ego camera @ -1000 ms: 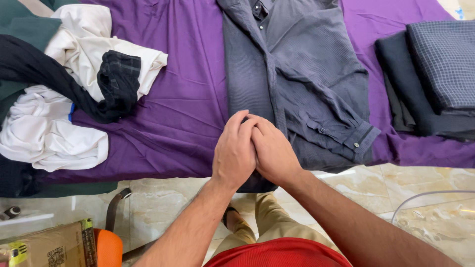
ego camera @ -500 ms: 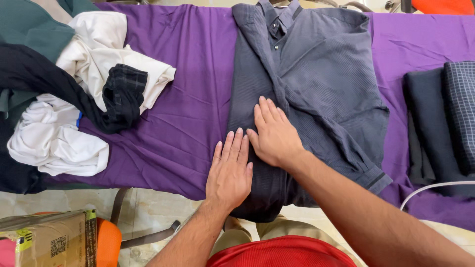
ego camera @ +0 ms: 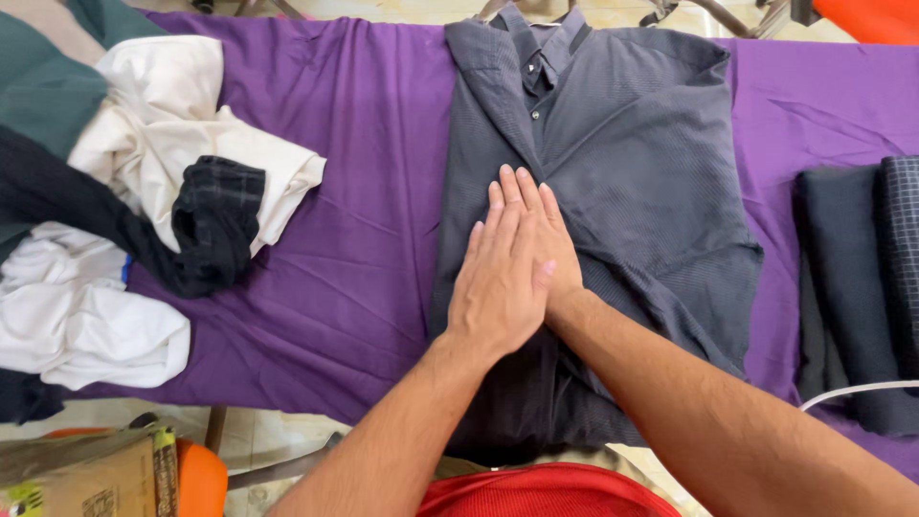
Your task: The person folds a dark grey shirt on a purple-covered table, smoothing and aligning the fabric before stacking it. The person then picks up a light grey checkered shirt and begins to fold it.
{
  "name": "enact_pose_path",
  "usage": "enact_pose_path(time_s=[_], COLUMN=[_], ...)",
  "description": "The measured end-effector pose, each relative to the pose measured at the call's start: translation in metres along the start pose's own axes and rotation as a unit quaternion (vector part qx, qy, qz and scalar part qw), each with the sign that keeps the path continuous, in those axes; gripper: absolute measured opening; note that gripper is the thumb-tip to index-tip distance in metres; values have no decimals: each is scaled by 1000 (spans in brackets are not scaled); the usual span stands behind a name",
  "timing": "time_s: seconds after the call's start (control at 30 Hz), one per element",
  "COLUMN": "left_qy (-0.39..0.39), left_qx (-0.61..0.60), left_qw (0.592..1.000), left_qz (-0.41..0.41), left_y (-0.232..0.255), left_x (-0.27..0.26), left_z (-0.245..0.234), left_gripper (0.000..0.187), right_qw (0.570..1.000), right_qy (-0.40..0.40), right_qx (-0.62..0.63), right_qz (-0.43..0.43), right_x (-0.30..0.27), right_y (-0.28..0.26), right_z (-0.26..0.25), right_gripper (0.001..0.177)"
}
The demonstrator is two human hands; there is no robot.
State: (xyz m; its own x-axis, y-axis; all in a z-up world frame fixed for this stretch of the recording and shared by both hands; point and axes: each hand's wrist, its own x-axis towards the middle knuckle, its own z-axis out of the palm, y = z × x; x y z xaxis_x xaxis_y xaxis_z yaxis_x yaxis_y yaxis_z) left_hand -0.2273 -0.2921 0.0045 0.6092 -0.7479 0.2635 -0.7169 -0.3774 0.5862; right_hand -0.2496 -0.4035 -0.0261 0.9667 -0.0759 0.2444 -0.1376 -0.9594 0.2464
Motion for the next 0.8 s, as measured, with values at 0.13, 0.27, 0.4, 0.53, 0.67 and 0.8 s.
enact_pose_path(time_s=[0.13,0.27,0.4,0.53,0.67,0.8], left_qy=[15,13,-6,-7,-22,-49], left_qx=[31,101,167,187,202,183], left_qw=[999,994,985,981,976,976], left_qz=[-22,-46,-50,-51,-81,-107], left_y=[-34,-74,-105,-115,-115,-115], left_x=[52,109,164,198,218,231], left_z=[14,19,18,18,17,16], left_gripper=[72,74,80,89,97,97], right_qw=[983,968,967,965,964,964], right_qy=[-86,-100,-77,-92,-98,-101], right_qx=[159,223,234,238,240,240], right_qz=[11,50,59,58,56,59], right_x=[8,14,17,22,23,22], right_y=[6,4,4,6,7,8], right_z=[-14,-27,-34,-36,-36,-33], right_gripper=[82,78,82,80,80,80])
